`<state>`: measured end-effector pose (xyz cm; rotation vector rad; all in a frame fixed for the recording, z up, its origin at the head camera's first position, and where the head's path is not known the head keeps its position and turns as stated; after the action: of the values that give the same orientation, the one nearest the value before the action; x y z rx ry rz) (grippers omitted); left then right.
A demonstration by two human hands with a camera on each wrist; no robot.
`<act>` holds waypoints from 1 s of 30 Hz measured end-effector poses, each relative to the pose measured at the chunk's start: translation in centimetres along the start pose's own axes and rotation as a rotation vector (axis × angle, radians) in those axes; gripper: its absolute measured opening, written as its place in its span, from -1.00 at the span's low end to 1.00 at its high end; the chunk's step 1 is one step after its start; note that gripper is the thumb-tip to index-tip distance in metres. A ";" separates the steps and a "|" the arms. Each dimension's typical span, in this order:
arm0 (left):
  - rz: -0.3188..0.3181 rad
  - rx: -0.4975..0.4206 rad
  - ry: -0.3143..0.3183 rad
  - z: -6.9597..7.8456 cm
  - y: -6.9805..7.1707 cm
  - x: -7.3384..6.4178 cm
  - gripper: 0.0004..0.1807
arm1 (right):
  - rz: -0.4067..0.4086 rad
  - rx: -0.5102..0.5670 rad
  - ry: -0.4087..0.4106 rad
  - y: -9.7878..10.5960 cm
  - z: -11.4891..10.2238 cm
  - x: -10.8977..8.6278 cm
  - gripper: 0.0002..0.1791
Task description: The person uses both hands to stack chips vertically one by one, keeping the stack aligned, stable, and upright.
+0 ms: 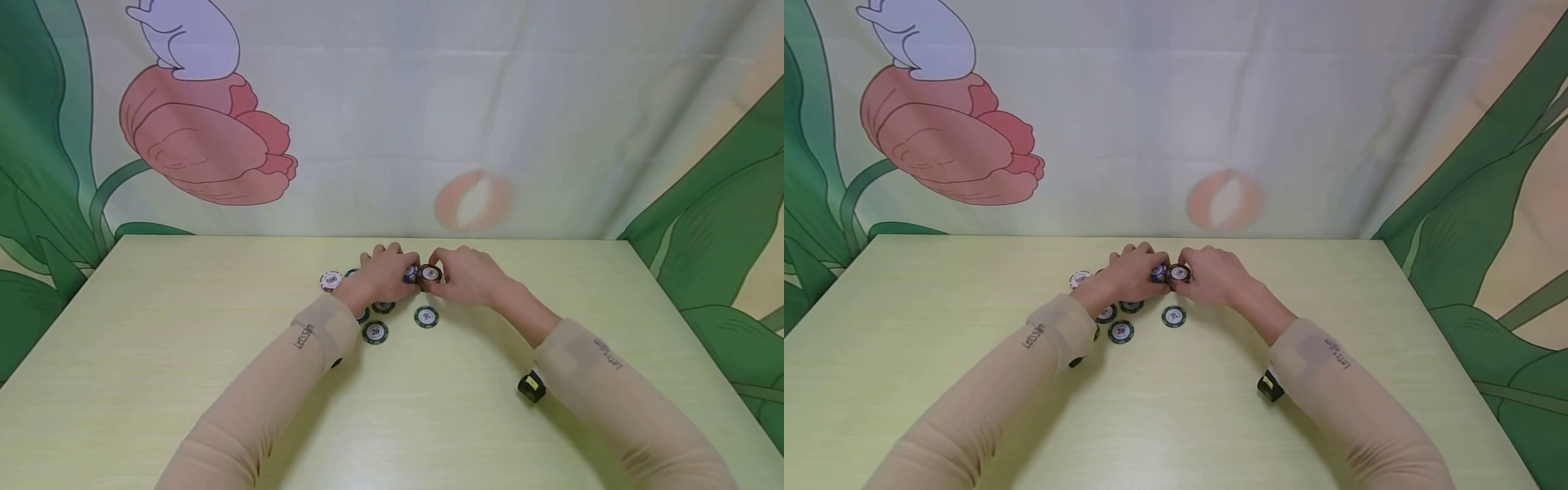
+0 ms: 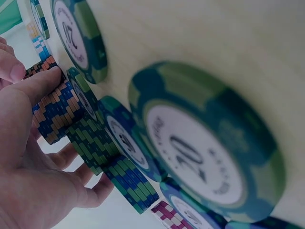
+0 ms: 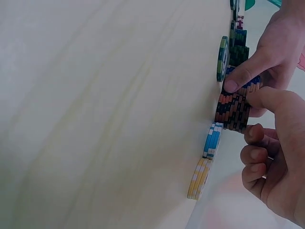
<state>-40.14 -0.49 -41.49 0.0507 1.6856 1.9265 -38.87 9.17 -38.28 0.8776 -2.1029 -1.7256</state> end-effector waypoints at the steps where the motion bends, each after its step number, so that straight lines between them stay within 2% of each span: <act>1: -0.001 -0.001 0.000 0.0 0.0 0.0 -0.51 | 0.003 0.005 0.001 0.0 0.0 0.0 -0.51; 4: -0.004 -0.005 0.001 -0.1 -0.1 0.2 -0.52 | 0.006 0.022 0.002 0.2 0.2 -0.2 -0.49; 12: 0.006 -0.053 -0.010 -0.1 0.0 0.1 -0.53 | 0.023 0.013 0.012 0.3 0.3 -0.4 -0.65; 22: 0.018 -0.063 -0.033 0.3 0.4 0.1 -0.50 | 0.051 0.025 -0.041 0.0 0.8 -0.1 -0.64; 30: 0.014 -0.054 -0.039 0.4 0.3 0.2 -0.49 | 0.058 0.052 -0.050 0.1 1.0 -0.5 -0.59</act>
<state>-40.24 -0.04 -41.17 0.0787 1.6111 1.9685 -39.11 10.27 -38.39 0.7868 -2.1917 -1.6877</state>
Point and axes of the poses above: each hand's wrist, its own x-axis towards the middle knuckle, its own y-axis out of the back of the hand, z = x × y, the point moved 10 cm from there along x, towards the middle knuckle, and after that the axes turned 12 degrees about -z, right-handed, at the moved point
